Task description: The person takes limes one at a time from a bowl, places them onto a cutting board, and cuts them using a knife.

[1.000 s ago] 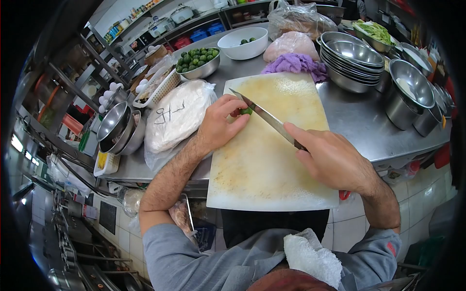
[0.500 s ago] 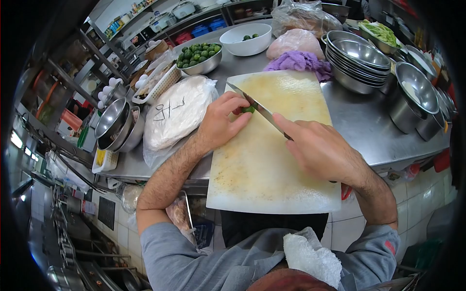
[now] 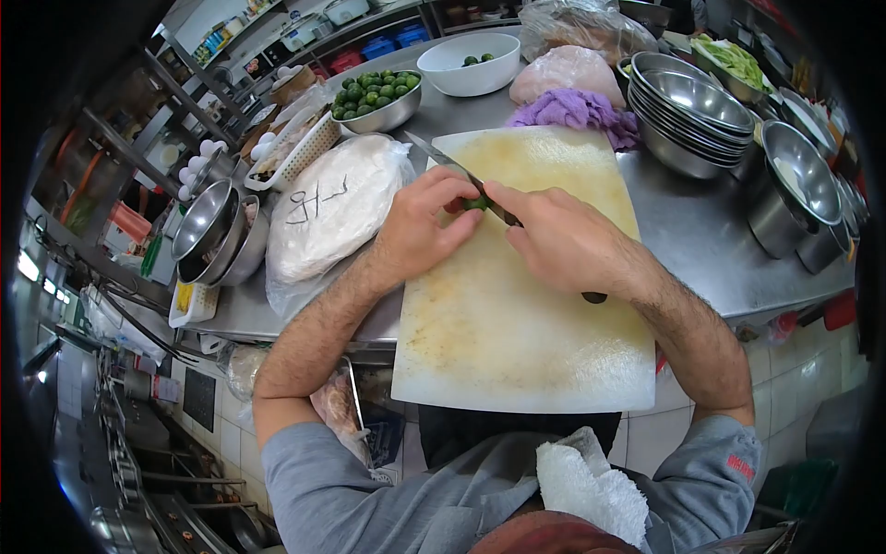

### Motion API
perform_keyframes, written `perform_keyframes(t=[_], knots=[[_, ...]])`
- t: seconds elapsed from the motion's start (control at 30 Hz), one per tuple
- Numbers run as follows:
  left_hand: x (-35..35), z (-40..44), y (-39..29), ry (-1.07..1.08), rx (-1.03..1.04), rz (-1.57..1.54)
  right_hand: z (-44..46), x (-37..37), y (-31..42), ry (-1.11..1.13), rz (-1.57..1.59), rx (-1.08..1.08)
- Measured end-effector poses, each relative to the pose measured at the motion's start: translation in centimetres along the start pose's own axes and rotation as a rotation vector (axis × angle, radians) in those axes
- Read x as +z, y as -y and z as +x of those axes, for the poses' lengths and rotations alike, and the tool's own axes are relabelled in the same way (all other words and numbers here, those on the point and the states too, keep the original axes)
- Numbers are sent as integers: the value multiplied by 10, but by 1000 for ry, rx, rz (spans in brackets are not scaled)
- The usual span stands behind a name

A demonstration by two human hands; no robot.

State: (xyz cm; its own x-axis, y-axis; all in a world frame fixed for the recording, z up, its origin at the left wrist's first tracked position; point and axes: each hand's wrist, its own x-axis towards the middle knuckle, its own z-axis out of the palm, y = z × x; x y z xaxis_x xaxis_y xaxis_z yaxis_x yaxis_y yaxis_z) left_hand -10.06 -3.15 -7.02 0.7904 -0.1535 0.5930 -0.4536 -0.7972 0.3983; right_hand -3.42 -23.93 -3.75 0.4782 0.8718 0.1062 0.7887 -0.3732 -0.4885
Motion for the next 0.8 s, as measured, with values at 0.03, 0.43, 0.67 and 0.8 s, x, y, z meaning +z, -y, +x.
perform_keyframes(t=[0.03,0.43,0.67,0.8], knots=[[0,0,0,0,1,8,1,0,0,-5,4,-9],[-1,0,4,8,-6,-10,0,-4,5,2,65,50],[0,0,4,2,-11,-23,9,2,0,-32,56,-16],[-2,-1,5,11,-15,-4,10,0,2,-5,43,14]])
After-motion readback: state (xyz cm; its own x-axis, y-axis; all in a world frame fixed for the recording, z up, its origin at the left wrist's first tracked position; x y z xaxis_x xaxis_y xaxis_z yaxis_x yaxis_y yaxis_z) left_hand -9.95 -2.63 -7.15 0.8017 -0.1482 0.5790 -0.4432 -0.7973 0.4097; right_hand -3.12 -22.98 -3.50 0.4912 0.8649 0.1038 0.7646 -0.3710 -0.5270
